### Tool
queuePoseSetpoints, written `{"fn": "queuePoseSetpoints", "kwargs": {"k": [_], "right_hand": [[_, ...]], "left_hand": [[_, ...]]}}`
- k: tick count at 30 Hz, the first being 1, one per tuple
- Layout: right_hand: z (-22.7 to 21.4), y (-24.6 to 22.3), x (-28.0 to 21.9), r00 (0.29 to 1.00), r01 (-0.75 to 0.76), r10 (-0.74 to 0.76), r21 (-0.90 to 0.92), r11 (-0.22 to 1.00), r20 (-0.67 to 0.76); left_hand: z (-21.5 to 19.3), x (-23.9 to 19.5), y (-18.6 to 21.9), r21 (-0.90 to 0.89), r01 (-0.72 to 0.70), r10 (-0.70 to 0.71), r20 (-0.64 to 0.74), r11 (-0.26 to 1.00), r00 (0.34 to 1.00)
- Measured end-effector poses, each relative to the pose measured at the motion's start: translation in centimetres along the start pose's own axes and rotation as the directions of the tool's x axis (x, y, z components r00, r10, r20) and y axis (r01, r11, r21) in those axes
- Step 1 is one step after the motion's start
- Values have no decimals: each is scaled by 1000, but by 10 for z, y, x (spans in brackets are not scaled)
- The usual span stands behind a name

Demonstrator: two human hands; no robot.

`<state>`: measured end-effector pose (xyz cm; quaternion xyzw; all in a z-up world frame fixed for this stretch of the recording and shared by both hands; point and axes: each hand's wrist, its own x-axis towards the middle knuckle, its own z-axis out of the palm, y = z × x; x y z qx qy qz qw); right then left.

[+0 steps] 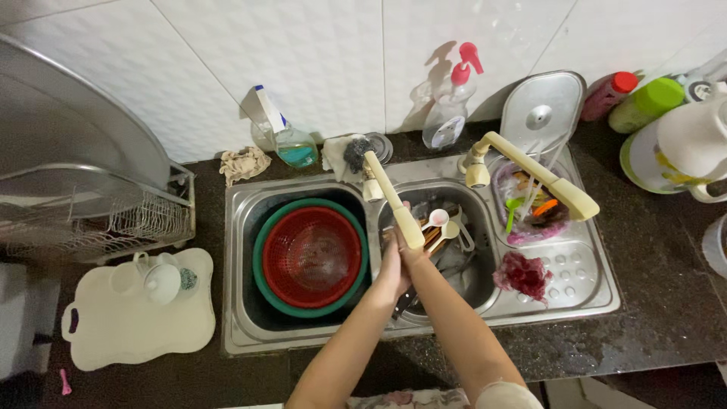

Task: The person washes hands and a red scrubber at the sink, then moves to the stove to lift a pan lid and check the contents. Using chopsticks, they transfer cooked fish pieces from the pan onto a plate and place the plate on the counter.

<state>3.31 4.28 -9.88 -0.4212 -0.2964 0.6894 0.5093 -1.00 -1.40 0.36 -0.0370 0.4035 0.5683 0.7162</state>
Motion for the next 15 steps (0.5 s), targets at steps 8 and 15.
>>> {"fn": "queuePoseSetpoints", "kwargs": {"k": [8,15], "right_hand": [[4,-69,-28,935,328,-63,-920,-214,348],[17,-115,-51,998,-58,37,-950,307,-49]], "left_hand": [[-32,63,-26,86,-59,66,-81,995,995],[-40,118,-27,451,-157,173,5,879,985]]}}
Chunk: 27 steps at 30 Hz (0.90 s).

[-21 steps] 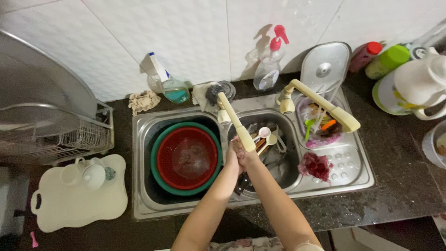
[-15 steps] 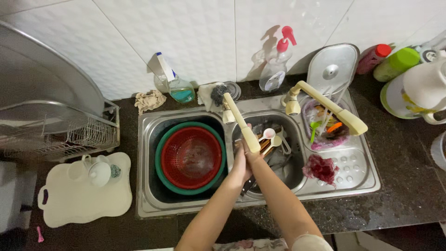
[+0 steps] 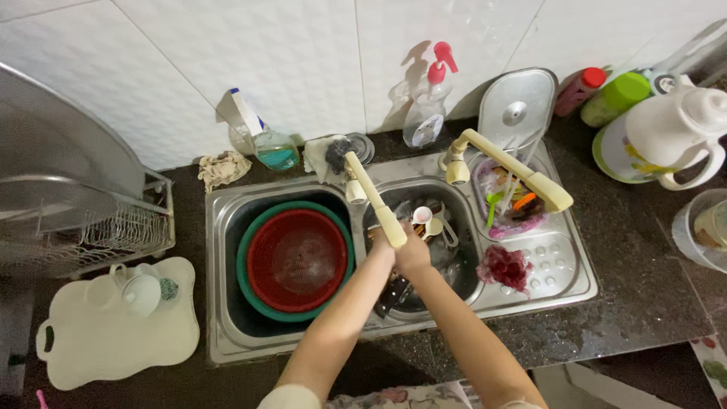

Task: The person washes hands and a red scrubber at the sink, then moves to the stove to lift a pan lid and check the contents. Using chopsticks, they transfer cooked fish pieces from the pan onto a plate and place the plate on the counter.

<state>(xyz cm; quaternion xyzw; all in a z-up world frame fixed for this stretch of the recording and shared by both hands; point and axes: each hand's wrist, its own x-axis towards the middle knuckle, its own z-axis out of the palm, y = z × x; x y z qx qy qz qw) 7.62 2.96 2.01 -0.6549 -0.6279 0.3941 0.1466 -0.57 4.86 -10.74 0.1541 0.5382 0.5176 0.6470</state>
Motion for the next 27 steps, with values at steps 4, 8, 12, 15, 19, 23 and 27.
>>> {"fn": "queuePoseSetpoints", "kwargs": {"k": [4,8,12,15,19,23,27], "right_hand": [[5,16,-11,950,270,-228,197,942,-214],[23,24,-15,959,261,-79,739,621,-273],[43,29,-23,983,-167,42,969,-182,178],[58,40,-20,947,-303,20,916,-264,320],[81,50,5,936,-323,107,939,-118,335],[101,53,22,970,-198,187,953,228,156],[109,54,37,983,-162,114,969,187,142]], "left_hand": [[16,12,-1,10,-27,28,-19,1000,999],[26,6,-6,-107,-8,7,-16,994,1000],[24,3,8,-424,102,-83,63,900,995],[20,-5,14,-535,130,-107,73,835,992],[17,-28,7,-158,-142,156,80,977,984],[18,-34,7,593,-278,482,-216,756,849],[10,-36,16,217,-264,302,-169,940,938]]}}
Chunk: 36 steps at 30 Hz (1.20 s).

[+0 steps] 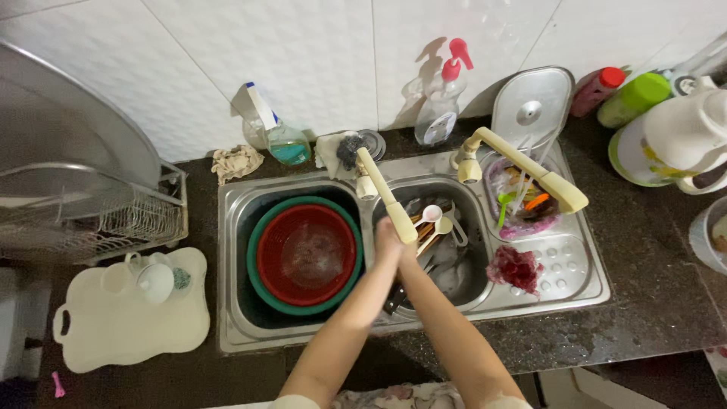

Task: The person washes hands and a red scrubber at the sink, then moves to the stove to lift a pan lid and check the contents. Using chopsticks, they transfer cooked fish pieces from the pan onto a plate and place the plate on the counter.

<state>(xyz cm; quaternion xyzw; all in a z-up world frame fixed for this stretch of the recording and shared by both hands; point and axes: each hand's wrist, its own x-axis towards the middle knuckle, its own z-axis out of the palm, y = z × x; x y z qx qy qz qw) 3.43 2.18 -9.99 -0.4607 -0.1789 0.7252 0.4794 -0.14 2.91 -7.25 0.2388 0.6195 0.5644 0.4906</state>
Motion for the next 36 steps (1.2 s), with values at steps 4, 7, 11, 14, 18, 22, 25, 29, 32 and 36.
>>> {"fn": "queuePoseSetpoints", "kwargs": {"k": [4,7,11,14,18,22,25,29,32,36], "right_hand": [[-12,-7,13,927,84,-118,110,990,357],[-20,-5,12,936,39,-95,170,985,339],[-17,3,11,903,-141,-76,458,878,423],[-23,1,15,936,-268,96,510,817,338],[-31,-11,22,955,97,-137,158,983,262],[-34,-24,10,871,435,-450,-737,516,199],[-21,-31,-8,841,358,-536,-816,453,72],[3,-41,-39,924,251,-293,-189,949,-247],[5,-51,-57,1000,9,-3,279,960,-23],[10,-43,-62,1000,24,-20,260,965,-18]], "left_hand": [[-2,-21,3,168,-160,174,-72,973,982],[2,-46,11,379,-367,427,-86,849,900],[-5,-58,42,556,-459,526,45,693,849],[5,-53,55,552,-229,309,-55,801,949],[17,-34,44,351,-122,104,71,928,992],[17,-4,14,97,56,-67,115,994,991],[16,14,-2,0,153,-151,165,988,975],[16,16,-11,-99,237,-211,225,966,951],[10,7,-10,-213,261,-206,249,942,946],[0,-1,0,-569,452,-341,297,687,892]]}}
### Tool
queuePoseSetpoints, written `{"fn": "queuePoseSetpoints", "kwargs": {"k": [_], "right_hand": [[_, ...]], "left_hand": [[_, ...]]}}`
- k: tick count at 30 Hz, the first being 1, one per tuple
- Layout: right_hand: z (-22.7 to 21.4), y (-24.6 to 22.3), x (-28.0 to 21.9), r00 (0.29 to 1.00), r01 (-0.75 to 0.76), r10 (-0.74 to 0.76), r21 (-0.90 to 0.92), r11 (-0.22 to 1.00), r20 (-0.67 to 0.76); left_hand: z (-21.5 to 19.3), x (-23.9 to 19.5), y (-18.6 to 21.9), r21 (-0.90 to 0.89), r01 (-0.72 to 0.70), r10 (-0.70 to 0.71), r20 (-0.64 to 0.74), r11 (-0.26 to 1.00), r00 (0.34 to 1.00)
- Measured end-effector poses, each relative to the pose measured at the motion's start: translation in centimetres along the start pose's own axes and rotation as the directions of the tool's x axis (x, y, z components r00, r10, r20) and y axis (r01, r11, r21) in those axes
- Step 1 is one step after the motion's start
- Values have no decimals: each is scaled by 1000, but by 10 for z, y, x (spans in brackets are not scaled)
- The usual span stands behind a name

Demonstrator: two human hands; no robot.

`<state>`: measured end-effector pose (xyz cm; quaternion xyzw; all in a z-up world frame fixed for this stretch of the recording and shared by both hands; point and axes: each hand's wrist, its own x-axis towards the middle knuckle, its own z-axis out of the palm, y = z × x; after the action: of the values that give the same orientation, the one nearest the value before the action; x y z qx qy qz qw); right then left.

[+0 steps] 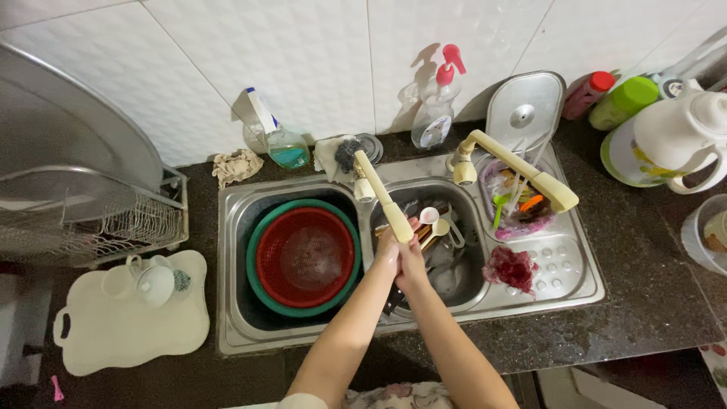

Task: The person washes hands and a red scrubber at the sink, then moves to the stove to lift a pan lid and check the contents. Using chopsticks, they transfer cooked fish pieces from the pan onto a plate and place the plate on the counter.

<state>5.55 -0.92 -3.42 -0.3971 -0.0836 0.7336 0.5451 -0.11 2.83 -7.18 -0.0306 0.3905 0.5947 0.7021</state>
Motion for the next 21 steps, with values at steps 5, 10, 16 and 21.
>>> {"fn": "queuePoseSetpoints", "kwargs": {"k": [5,10,16,21], "right_hand": [[-12,25,21,965,260,-249,-382,887,80],[-22,18,51,927,266,-372,-789,554,52],[-12,-14,41,953,257,-198,-956,143,227],[0,-14,31,944,296,-232,-918,266,237]], "left_hand": [[-5,-17,3,367,-275,265,78,889,961],[-1,-34,-6,701,-347,426,68,623,902],[12,-65,-22,864,-503,711,365,-18,601],[0,-94,2,848,-492,609,288,196,739]]}}
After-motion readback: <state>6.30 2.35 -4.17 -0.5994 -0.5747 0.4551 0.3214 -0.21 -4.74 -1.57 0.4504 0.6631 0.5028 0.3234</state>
